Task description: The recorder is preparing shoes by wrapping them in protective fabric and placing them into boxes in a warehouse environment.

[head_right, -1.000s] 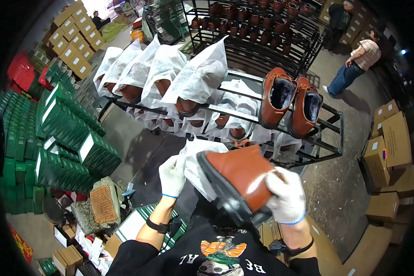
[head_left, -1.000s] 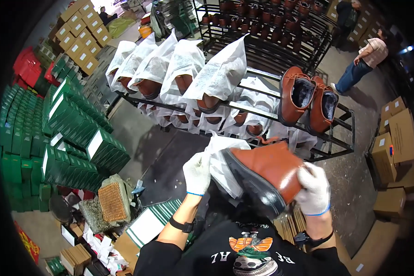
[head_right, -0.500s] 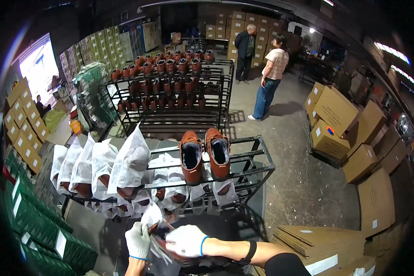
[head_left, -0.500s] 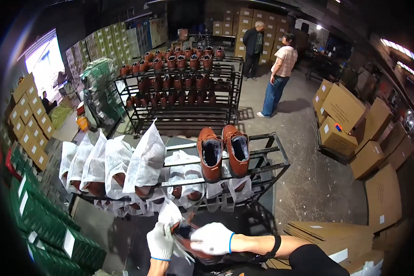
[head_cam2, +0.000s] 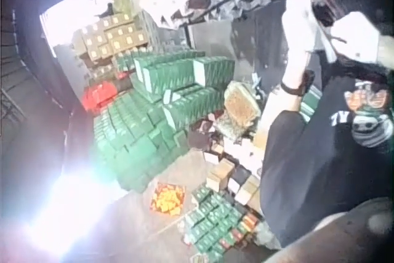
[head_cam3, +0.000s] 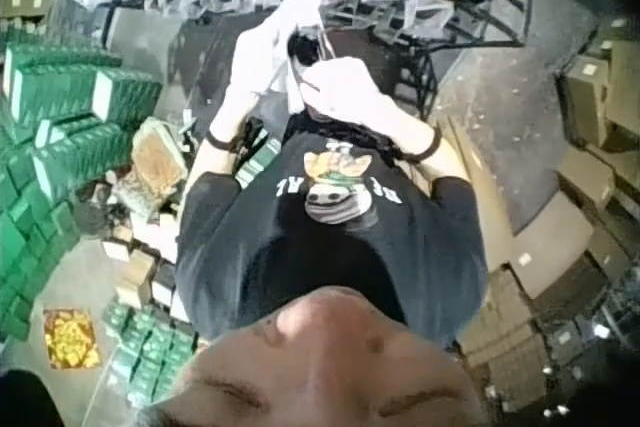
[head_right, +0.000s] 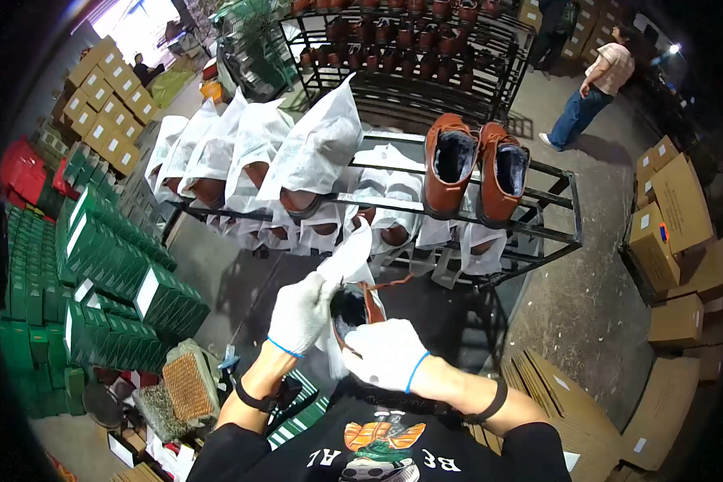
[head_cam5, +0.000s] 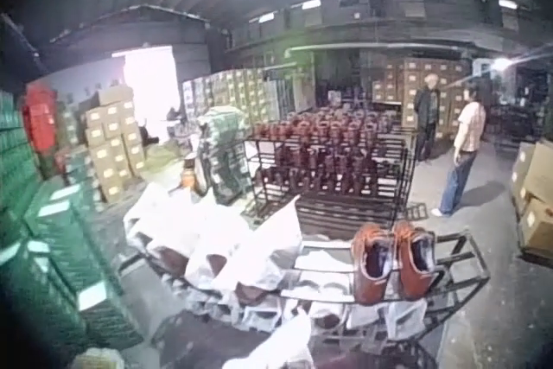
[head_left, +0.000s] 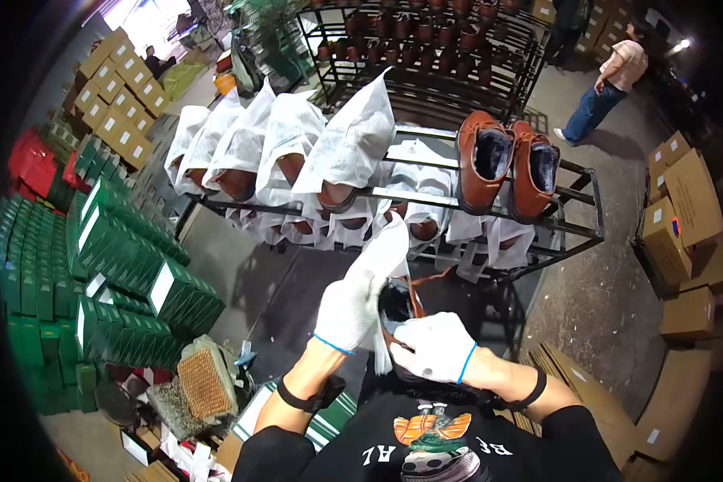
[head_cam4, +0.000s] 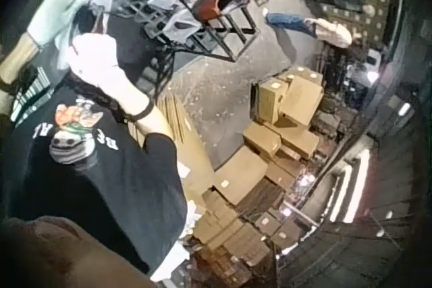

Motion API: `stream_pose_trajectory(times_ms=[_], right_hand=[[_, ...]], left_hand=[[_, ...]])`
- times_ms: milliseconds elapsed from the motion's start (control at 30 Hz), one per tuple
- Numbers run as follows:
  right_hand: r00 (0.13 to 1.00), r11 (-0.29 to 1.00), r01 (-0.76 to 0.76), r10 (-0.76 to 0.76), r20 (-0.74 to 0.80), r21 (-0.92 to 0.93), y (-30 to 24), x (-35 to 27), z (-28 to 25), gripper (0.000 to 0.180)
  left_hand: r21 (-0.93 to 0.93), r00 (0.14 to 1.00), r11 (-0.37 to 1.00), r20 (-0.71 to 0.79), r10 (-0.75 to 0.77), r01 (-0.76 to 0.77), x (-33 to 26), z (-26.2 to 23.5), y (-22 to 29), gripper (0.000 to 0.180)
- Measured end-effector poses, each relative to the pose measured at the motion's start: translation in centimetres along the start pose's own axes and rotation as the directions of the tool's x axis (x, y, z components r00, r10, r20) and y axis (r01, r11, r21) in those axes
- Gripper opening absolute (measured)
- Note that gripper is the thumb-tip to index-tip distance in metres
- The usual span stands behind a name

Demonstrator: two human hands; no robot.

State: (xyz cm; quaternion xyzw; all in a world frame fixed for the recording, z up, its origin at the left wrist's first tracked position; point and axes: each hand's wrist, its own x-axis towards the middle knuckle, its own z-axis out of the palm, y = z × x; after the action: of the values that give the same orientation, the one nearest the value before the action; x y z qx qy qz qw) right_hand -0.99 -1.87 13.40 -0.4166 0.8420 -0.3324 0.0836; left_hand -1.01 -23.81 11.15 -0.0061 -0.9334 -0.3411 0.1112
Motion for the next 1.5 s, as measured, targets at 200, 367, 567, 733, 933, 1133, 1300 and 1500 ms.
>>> stream_pose_trajectory(times_ms=[200, 367, 567, 733, 933, 1133, 1300, 1500], right_hand=[[0.959, 0.985, -0.146, 0.164, -0.229, 0.096, 1.6, -0.3, 1.2, 0.025], [0.973, 0.992, 0.022, -0.051, -0.227, -0.126, 0.6, 0.6, -0.3, 0.028], [0.896, 0.884, 0.401, -0.434, -0.097, -0.241, -0.6, 0.4, -0.3, 0.020], [0.949, 0.971, 0.203, -0.227, -0.218, -0.127, 0.7, -1.8, -1.3, 0.025], [0.910, 0.902, 0.413, -0.414, 0.025, -0.128, 2.5, -0.6, 0.4, 0.022], [0.927, 0.987, -0.133, 0.157, -0.340, 0.092, 1.6, -1.4, 0.3, 0.017], [0.933, 0.932, 0.145, -0.240, -0.269, -0.331, 2.2, -0.9, -0.5, 0.009], [0.896, 0.997, -0.056, 0.031, -0.443, -0.045, 1.0, 0.3, 0.1, 0.019]], left_hand=[[-0.178, 0.978, 0.962, 0.059, -0.198, 0.205, -1.0, -1.3, -0.5, 0.025], [-0.245, 0.964, 0.933, 0.075, -0.254, 0.264, -1.3, -0.8, -0.5, 0.026], [-0.272, 0.995, 0.957, 0.004, -0.103, 0.100, -1.0, 0.6, -1.4, 0.029], [-0.652, 0.831, 0.547, 0.254, -0.495, 0.525, -1.0, -1.9, -2.9, 0.037], [-0.338, 0.929, 0.880, 0.275, -0.246, 0.333, -1.2, -0.7, 1.3, 0.034], [-0.326, 0.912, 0.869, 0.298, -0.281, 0.373, -3.4, -0.9, -1.7, 0.035], [-0.430, 0.923, 0.836, 0.322, -0.211, 0.341, -2.8, -2.3, 2.2, 0.031], [-0.472, 0.881, 0.781, 0.428, -0.202, 0.409, -4.4, -2.5, 4.1, 0.033]])
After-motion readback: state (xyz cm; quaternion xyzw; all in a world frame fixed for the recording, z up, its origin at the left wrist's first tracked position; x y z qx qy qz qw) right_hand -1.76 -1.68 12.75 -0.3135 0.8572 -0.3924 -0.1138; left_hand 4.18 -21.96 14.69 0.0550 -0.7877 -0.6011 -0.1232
